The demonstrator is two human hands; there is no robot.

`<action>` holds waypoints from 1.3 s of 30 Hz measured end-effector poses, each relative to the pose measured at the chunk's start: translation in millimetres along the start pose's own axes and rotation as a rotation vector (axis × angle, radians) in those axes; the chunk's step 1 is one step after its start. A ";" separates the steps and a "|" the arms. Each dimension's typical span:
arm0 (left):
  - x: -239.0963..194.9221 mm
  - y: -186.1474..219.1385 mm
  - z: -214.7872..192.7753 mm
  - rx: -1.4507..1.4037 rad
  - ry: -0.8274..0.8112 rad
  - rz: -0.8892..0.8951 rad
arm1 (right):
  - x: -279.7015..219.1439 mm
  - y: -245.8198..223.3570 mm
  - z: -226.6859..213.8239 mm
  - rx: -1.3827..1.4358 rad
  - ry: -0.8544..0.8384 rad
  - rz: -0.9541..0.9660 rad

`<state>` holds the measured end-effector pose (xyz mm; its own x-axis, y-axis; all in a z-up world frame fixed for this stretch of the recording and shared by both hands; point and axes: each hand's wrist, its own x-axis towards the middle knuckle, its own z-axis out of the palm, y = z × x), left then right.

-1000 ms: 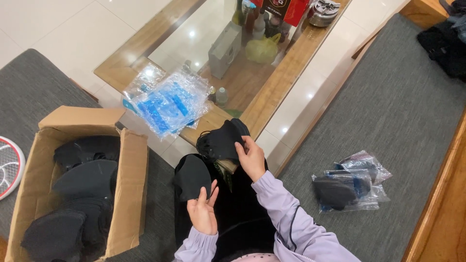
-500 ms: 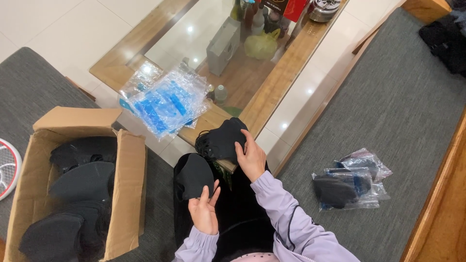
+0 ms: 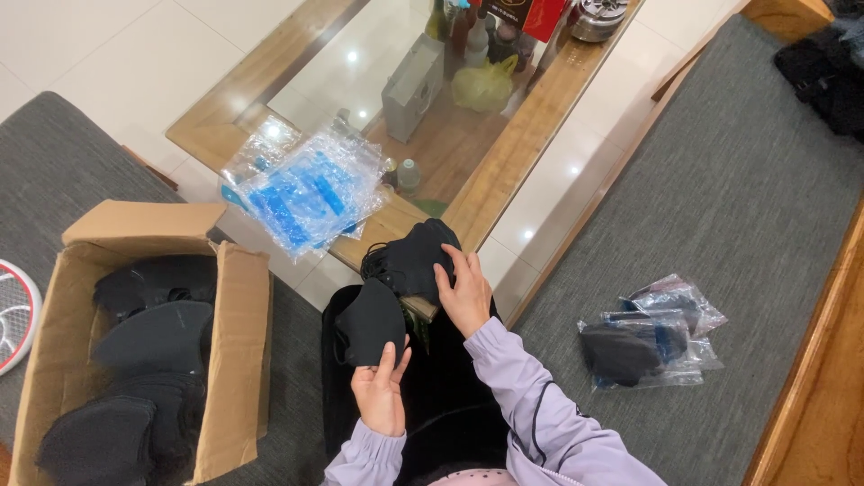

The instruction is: Picking up fabric masks from a box, inspecting them, and folding them for packing.

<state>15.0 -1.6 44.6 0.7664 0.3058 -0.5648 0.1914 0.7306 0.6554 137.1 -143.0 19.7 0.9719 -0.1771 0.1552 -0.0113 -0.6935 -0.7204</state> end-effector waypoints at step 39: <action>0.0 -11.5 -9.3 0.055 -0.084 -0.007 | -81.3 -54.4 -28.3 0.446 -0.190 -0.066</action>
<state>7.1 -4.3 32.3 0.8134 0.2470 -0.5267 0.2283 0.6972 0.6795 52.1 -110.6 65.4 0.9933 0.0163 0.1140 0.1131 -0.3249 -0.9390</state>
